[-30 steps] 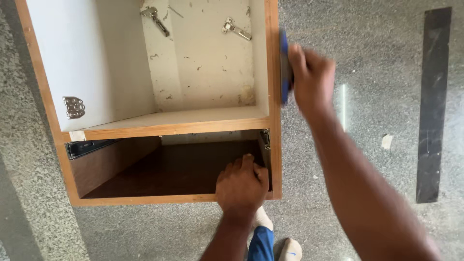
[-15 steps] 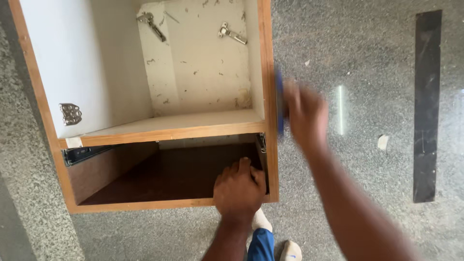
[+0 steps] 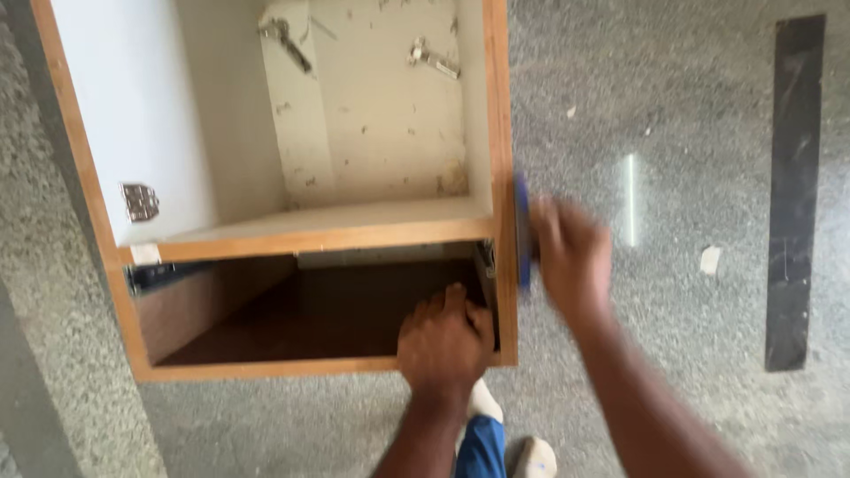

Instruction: The person uses a blue scraper to remove residue from the edges and corners of a wooden cabinet. They work methodically along the vertical and horizontal joints, occasionally switching to a metal putty knife to scrape the interior surfaces and corners.

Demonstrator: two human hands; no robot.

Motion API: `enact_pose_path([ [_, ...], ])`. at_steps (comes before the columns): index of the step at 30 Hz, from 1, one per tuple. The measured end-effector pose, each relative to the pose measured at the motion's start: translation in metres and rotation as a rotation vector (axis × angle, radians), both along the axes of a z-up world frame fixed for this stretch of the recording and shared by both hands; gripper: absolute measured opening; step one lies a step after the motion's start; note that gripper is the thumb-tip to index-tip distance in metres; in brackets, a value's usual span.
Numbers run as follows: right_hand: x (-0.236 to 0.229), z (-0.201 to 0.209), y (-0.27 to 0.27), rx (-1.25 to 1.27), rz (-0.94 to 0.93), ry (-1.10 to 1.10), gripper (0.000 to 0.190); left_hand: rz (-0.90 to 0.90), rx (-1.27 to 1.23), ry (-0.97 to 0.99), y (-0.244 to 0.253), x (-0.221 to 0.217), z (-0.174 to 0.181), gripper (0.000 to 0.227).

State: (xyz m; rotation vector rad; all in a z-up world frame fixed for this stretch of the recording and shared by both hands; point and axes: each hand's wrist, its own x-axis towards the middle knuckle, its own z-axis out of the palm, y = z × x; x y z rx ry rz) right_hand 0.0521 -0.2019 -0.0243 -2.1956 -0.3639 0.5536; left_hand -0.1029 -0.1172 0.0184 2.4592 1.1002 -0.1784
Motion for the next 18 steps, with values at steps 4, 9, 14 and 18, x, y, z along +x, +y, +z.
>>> enact_pose_path([
  [4, 0.130, -0.020, 0.116, 0.259, -0.008, -0.101, 0.040, -0.022, -0.006, 0.057, 0.009, 0.007, 0.000, 0.030],
  [9, 0.080, 0.021, 0.076, 0.191, 0.031, 0.019, 0.042, 0.019, -0.020, 0.112, 0.000, 0.005, 0.005, 0.032],
  [14, -0.041, 0.039, -0.030, 0.184, 0.081, -0.127, 0.030, -0.005, 0.005, -0.007, -0.003, -0.001, -0.003, 0.032],
  [18, 0.027, -0.001, 0.024, 0.051, -0.032, 0.060, 0.038, -0.026, -0.037, 0.073, -0.006, -0.006, -0.001, 0.028],
])
